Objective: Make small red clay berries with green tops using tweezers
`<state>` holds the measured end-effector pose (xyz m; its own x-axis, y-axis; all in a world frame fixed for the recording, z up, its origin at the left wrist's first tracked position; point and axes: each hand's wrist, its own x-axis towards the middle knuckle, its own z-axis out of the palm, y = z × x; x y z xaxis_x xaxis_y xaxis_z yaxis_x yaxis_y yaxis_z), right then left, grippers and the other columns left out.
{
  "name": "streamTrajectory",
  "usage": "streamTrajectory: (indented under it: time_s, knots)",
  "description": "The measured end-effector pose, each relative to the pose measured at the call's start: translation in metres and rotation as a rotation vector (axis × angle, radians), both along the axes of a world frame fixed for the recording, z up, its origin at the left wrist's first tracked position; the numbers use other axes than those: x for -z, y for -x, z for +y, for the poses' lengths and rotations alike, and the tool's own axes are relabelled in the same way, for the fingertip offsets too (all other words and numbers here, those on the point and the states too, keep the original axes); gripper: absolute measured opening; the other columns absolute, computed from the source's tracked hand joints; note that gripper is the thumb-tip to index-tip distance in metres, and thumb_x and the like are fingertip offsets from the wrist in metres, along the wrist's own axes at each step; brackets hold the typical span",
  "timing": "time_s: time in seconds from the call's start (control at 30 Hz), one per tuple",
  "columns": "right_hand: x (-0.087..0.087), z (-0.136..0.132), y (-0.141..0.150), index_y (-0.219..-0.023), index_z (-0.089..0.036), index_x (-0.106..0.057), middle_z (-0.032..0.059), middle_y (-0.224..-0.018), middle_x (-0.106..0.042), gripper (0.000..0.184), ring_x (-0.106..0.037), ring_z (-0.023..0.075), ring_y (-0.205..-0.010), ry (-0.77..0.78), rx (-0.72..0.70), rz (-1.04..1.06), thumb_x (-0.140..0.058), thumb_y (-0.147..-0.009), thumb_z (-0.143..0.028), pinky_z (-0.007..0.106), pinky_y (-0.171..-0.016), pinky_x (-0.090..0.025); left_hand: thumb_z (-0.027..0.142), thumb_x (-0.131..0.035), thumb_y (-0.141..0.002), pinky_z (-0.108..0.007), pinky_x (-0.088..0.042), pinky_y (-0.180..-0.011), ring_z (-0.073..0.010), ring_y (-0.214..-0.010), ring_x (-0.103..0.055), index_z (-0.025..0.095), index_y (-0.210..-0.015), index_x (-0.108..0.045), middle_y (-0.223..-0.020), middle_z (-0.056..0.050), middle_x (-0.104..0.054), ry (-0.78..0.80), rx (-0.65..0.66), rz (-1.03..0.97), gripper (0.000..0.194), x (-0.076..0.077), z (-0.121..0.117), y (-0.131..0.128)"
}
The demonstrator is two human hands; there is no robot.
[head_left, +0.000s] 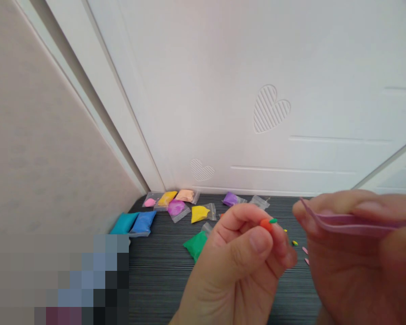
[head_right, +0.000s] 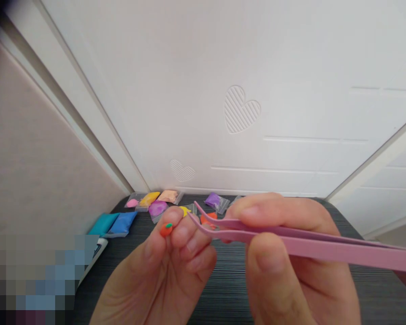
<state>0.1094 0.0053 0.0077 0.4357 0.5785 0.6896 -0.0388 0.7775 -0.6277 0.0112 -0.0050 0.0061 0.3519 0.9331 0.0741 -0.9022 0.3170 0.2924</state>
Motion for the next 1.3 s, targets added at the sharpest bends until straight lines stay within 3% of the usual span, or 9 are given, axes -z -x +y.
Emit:
streamTrajectory:
  time_s: [0.23,0.37,0.53,0.73,0.9,1.1,1.3]
  knots:
    - [0.003,0.006,-0.013,-0.081,-0.021,-0.063,0.0023,-0.068,-0.055,0.020,-0.053,0.0158,-0.062,-0.074,-0.020,-0.124,-0.052,-0.078,-0.038,0.029,-0.048,-0.048,0.014,-0.065,-0.070,-0.015,-0.046,-0.064,-0.0060,-0.067,-0.057,0.016,-0.078,-0.064,-0.070,0.001,-0.064,0.000,0.030,-0.066,0.009,0.002,-0.001,-0.002]
    - [0.002,0.006,-0.015,-0.079,-0.023,-0.063,0.0025,-0.068,-0.052,0.015,-0.051,0.0154,-0.061,-0.019,-0.021,-0.107,-0.058,-0.074,-0.036,0.027,-0.046,-0.047,0.015,-0.065,-0.070,-0.014,-0.046,-0.062,-0.0054,-0.064,-0.056,0.017,-0.078,-0.064,-0.069,0.001,-0.063,-0.014,0.032,-0.059,0.009,0.002,0.000,-0.002]
    - [0.000,0.002,-0.014,-0.077,-0.023,-0.060,0.0005,-0.064,-0.051,0.013,-0.050,0.0142,-0.057,0.006,-0.060,-0.077,-0.053,-0.078,-0.034,0.029,-0.049,-0.050,0.014,-0.064,-0.071,-0.013,-0.045,-0.062,-0.0055,-0.065,-0.057,0.017,-0.079,-0.065,-0.069,0.002,-0.064,-0.037,0.016,-0.058,0.009,0.002,0.000,-0.001]
    - [0.000,-0.001,-0.008,-0.081,-0.021,-0.057,-0.0003,-0.066,-0.055,0.015,-0.051,0.0125,-0.052,0.015,-0.068,-0.012,-0.047,-0.083,-0.032,0.028,-0.042,-0.048,0.012,-0.067,-0.069,-0.015,-0.045,-0.063,-0.0054,-0.064,-0.057,0.018,-0.077,-0.066,-0.068,0.002,-0.067,-0.050,0.082,-0.013,0.009,0.001,0.003,0.003]
    - [-0.004,-0.004,-0.007,-0.089,-0.024,-0.055,0.0014,-0.068,-0.062,0.014,-0.053,0.0151,-0.051,-0.042,-0.227,-0.101,-0.051,-0.081,-0.034,0.029,-0.039,-0.047,0.015,-0.068,-0.068,-0.018,-0.045,-0.065,-0.0065,-0.063,-0.056,0.020,-0.075,-0.065,-0.066,0.003,-0.065,-0.043,0.073,0.045,0.009,0.001,0.003,0.003]
    - [0.001,-0.008,0.005,-0.097,-0.026,-0.054,0.0018,-0.071,-0.061,0.019,-0.059,0.0174,-0.059,-0.070,-0.100,-0.064,-0.047,-0.083,-0.036,0.028,-0.042,-0.050,0.018,-0.068,-0.066,-0.021,-0.046,-0.063,-0.0096,-0.062,-0.056,0.022,-0.071,-0.066,-0.064,0.003,-0.064,-0.048,0.064,0.136,0.007,0.001,0.001,0.001]
    - [-0.001,-0.009,0.001,-0.096,-0.029,-0.055,0.0017,-0.074,-0.063,0.018,-0.061,0.0188,-0.061,-0.056,-0.114,-0.126,-0.053,-0.079,-0.037,0.029,-0.040,-0.051,0.018,-0.071,-0.064,-0.019,-0.043,-0.061,-0.0075,-0.058,-0.053,0.022,-0.069,-0.065,-0.060,0.004,-0.063,-0.063,0.018,0.143,0.009,0.000,0.002,0.000]
